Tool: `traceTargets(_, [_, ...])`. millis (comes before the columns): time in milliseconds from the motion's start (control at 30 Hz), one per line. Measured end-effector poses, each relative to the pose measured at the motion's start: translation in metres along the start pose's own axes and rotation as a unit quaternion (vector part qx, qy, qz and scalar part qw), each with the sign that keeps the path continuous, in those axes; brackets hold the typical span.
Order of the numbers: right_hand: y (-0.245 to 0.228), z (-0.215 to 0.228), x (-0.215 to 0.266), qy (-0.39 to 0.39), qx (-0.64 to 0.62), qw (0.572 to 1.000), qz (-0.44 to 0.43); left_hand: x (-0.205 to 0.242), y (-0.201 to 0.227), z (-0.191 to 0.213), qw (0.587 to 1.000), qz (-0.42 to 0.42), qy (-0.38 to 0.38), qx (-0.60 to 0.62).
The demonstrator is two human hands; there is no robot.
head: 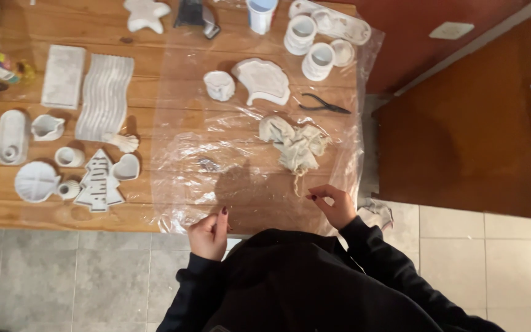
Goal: Demolding plaster or ceramic decorative objects from silicone molds.
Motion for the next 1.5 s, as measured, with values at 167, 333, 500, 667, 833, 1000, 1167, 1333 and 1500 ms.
traceTargets(167, [-0.004, -0.008, -0.007, -0.021, 0.009, 0.999, 0.025, 0.005, 0.004, 0.009, 1.000, -0.006, 0.014, 0.006])
traceTargets(333, [-0.013, -0.022, -0.014, -0.057, -0.041, 0.996, 0.053, 0.016, -0.008, 0.018, 0.999, 0.017, 0.029, 0.024])
traceTargets(500, [-0.052, -0.032, -0.024, -0.062, -0.004, 0.988, 0.138, 0.036, -0.016, 0.028, 0.994, 0.066, 0.048, 0.076])
traceTargets(667, [-0.041, -0.049, -0.031, -0.097, 0.028, 0.986, 0.129, 0.055, -0.022, 0.039, 0.990, 0.078, 0.092, 0.076])
traceTargets(833, [-0.043, -0.055, -0.022, -0.132, 0.003, 0.979, 0.156, 0.081, -0.029, 0.034, 0.985, 0.118, 0.104, 0.067])
traceTargets(1000, [-0.024, -0.054, -0.025, -0.132, -0.005, 0.987, 0.089, 0.098, -0.031, 0.028, 0.988, 0.108, 0.106, 0.029])
traceTargets(1167, [-0.001, -0.066, -0.028, -0.157, -0.056, 0.982, 0.085, 0.099, -0.036, 0.031, 0.986, 0.106, 0.116, 0.050])
traceTargets(1333, [-0.021, -0.089, -0.050, -0.149, -0.027, 0.985, 0.085, 0.084, -0.046, 0.049, 0.985, 0.101, 0.126, 0.061])
traceTargets(1500, [-0.166, -0.159, -0.098, -0.180, -0.109, 0.965, 0.157, 0.063, -0.099, 0.061, 0.991, 0.104, 0.071, 0.054])
Point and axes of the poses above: each hand's wrist, its own x-axis away from the middle knuckle, its own z-axis out of the back of the hand, y = z × x, the point moved 10 cm from there along -x, towards the middle knuckle, and after that the axes turned 1 degree about x, right-handed, at the moved point
